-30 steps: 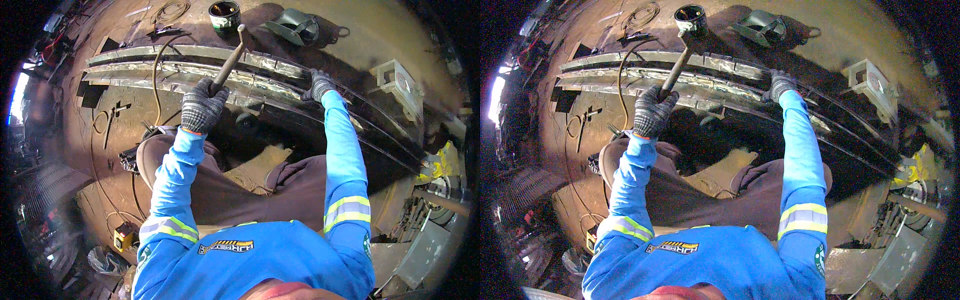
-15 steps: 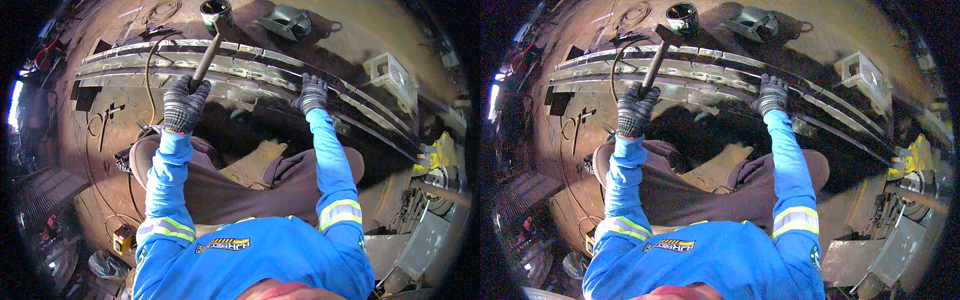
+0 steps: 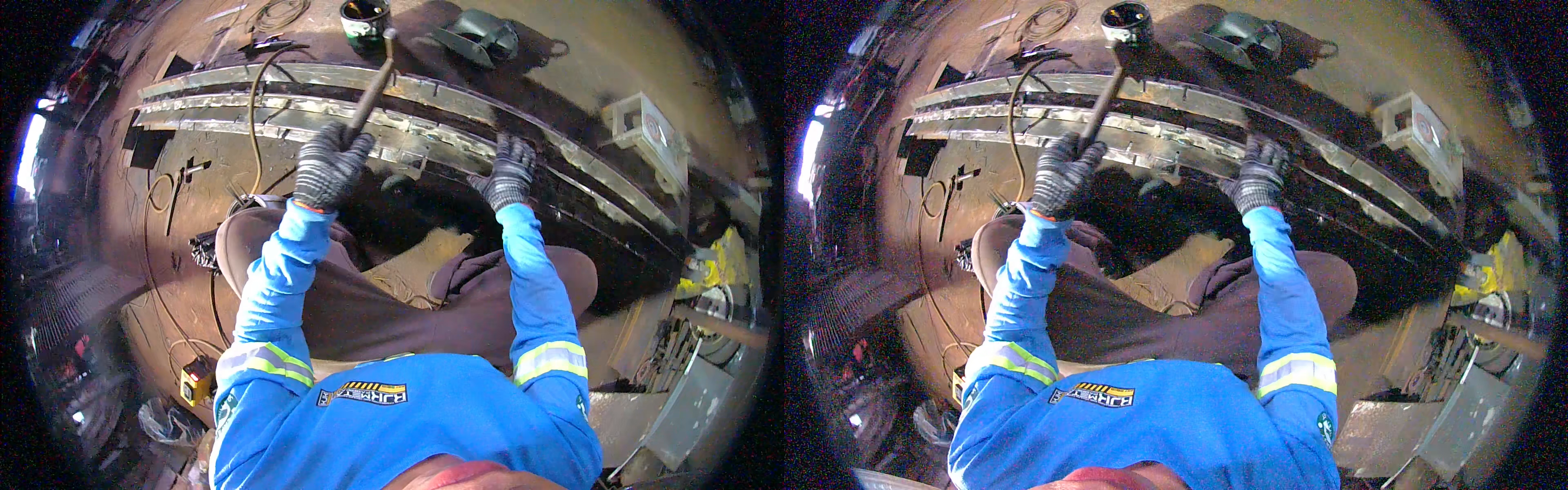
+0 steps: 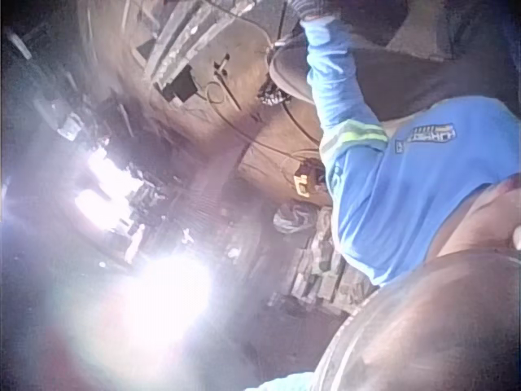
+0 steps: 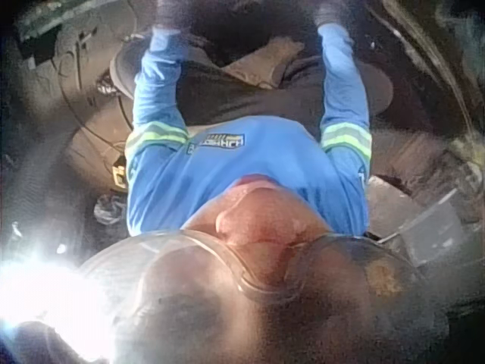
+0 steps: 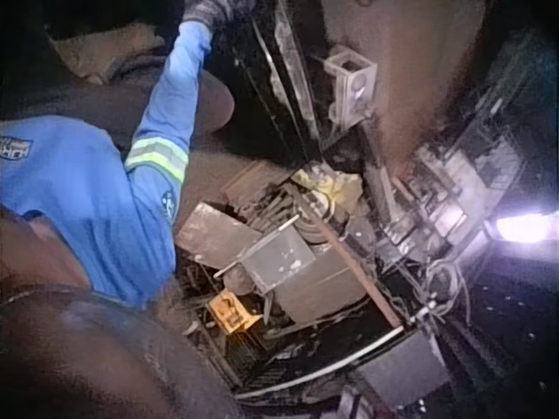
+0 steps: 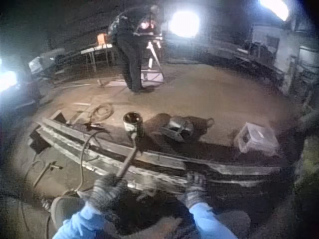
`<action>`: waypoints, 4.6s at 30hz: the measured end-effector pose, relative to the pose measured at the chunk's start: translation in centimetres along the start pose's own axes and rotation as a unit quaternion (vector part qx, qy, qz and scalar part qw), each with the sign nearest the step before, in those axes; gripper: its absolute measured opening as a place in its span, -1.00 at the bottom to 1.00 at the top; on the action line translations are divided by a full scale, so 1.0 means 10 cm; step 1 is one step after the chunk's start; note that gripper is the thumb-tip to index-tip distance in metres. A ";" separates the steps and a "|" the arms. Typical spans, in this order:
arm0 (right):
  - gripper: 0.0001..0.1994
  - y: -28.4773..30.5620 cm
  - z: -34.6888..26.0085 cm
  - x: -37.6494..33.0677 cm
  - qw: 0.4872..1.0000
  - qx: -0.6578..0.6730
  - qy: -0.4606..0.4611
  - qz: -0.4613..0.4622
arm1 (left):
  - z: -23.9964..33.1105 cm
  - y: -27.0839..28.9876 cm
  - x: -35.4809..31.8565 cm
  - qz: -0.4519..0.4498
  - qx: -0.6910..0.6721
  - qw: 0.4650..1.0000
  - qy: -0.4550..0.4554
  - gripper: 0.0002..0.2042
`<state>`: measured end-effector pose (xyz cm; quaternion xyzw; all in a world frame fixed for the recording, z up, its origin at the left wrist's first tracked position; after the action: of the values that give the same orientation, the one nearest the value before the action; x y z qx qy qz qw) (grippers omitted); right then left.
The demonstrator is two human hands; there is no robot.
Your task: The person sits on the floor and uses a hammer to repeatedly strike a long, curved metal beam. The person holds the beam steady with one hand while striking it with the other, likely to remove debris or rust.
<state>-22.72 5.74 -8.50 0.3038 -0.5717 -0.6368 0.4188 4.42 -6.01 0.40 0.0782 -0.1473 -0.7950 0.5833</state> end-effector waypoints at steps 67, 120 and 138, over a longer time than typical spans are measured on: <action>-0.60 0.39 -0.24 0.22 0.944 0.264 0.199 -0.008 | -0.39 -0.69 -0.99 -0.473 0.289 0.821 -0.138 -0.55; -0.48 -0.74 -1.64 -1.35 0.462 0.866 -0.190 -0.031 | -0.42 -0.72 -0.85 -0.309 -0.420 0.804 0.285 -0.58; -0.74 0.12 -1.30 -1.73 0.870 0.279 0.367 -0.179 | 0.47 -1.19 -0.09 -0.361 0.120 0.871 -0.310 -0.73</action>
<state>-3.21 14.83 -11.06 0.7163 -0.4668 -0.3579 0.3754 -7.48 -1.16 0.89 -0.0551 -0.3762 -0.9098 0.1665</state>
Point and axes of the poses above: each hand's wrist, its own x-axis towards the middle knuckle, its own y-axis out of the back of the hand, z = x × y, the point moved 1 cm from there along x, towards the middle knuckle, and after that the axes turned 12 degrees about -x, right-handed, at the moved point
